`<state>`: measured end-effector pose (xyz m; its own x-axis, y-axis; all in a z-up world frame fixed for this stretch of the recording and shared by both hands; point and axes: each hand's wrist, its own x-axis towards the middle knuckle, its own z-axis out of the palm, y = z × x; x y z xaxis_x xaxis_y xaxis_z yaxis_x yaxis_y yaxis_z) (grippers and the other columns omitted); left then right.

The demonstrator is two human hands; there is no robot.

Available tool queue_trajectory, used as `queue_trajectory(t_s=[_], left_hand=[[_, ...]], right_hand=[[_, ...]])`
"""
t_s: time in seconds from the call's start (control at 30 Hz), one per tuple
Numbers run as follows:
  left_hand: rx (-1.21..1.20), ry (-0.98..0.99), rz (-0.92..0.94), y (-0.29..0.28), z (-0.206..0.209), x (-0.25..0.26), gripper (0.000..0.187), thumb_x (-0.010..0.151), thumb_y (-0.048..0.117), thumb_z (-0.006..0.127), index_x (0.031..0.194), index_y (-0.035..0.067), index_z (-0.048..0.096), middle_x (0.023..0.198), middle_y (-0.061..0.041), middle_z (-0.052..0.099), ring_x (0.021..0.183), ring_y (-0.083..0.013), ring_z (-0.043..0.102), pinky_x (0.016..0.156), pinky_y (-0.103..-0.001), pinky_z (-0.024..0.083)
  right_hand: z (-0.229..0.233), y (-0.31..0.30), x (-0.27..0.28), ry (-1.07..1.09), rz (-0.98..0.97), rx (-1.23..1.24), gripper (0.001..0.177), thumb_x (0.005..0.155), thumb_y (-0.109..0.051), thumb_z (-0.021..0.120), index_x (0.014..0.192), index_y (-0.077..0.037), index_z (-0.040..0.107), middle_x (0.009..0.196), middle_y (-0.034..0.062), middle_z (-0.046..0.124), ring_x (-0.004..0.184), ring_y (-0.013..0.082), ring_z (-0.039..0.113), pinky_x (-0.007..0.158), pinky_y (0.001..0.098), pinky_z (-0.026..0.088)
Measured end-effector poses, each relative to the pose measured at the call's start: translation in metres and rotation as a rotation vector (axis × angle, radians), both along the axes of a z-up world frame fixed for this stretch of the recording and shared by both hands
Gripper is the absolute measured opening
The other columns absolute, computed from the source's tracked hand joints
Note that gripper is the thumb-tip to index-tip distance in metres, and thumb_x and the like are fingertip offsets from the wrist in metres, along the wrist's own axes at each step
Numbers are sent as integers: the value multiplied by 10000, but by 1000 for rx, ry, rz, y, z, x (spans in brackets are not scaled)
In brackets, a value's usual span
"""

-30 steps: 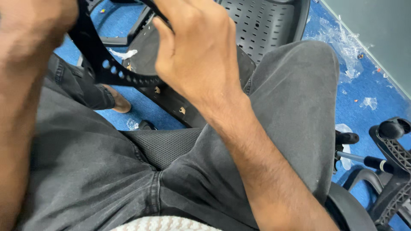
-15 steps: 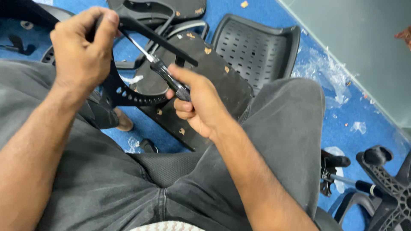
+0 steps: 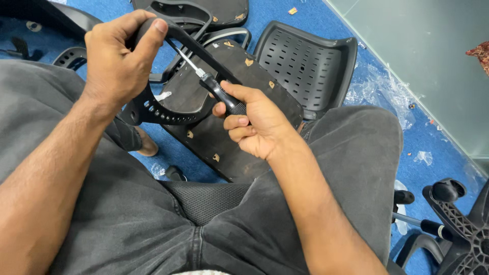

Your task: The person uses a screwdriver to attach a black plastic frame to a chair base, tightening screws at multiple points. The person rotates the frame to access different screw holes and continues fastening the components together.

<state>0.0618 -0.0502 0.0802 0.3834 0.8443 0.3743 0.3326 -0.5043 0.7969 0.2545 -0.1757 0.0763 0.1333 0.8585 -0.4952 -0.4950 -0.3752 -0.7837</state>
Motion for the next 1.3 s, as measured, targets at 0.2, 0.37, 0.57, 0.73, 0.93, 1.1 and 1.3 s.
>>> queue_trajectory(t_s=[0.2,0.37,0.57,0.73,0.93,1.1,1.3], left_hand=[[51,6,66,1,-3,10,242,1062,232,668,1017,3,733,661,10,580,606,-41,500,536,-249,384],[36,19,48,2,0,17,231,1037,235,684,1027,11,737,644,3,567,598,-43,487,535,-242,380],[39,-29,-55,10,-1,12,218,1082,215,651,1010,22,725,765,28,652,669,-11,557,577,-209,422],[23,-27,-20,14,-6,9,299,1140,221,658,935,8,704,757,15,642,656,-34,555,581,-224,407],[-61,-10,35,17,-12,2,319,1105,254,650,872,39,678,667,26,586,563,-39,487,511,-224,347],[2,-96,-207,34,-20,-12,228,1191,142,566,1039,1,661,920,11,666,811,-34,612,713,-189,467],[110,-30,-238,47,-39,-26,228,1235,76,519,1083,-10,665,926,-21,681,808,-62,644,699,-195,481]], right_hand=[[-8,-11,-6,-596,-90,323,230,847,-55,761,1068,-23,707,912,105,710,753,122,684,617,291,496],[1,-15,-24,-1223,-250,571,199,847,-85,766,1035,-33,729,849,98,723,731,130,717,664,320,560],[-7,3,-9,-46,-19,87,195,851,-84,764,1036,-38,726,847,89,719,725,135,719,668,310,567],[-12,6,-5,-81,-41,150,198,854,-75,756,1045,-40,716,869,86,714,742,144,719,685,305,573],[-6,-4,-25,-1304,-308,646,202,859,-65,747,1054,-43,703,895,82,709,763,156,719,704,299,582],[-7,14,-32,-1010,-231,452,206,862,-56,739,1063,-45,692,917,78,704,781,165,719,721,294,588],[-18,35,-18,45,-12,138,212,866,-46,730,1072,-48,679,943,74,698,802,176,719,741,288,597]])
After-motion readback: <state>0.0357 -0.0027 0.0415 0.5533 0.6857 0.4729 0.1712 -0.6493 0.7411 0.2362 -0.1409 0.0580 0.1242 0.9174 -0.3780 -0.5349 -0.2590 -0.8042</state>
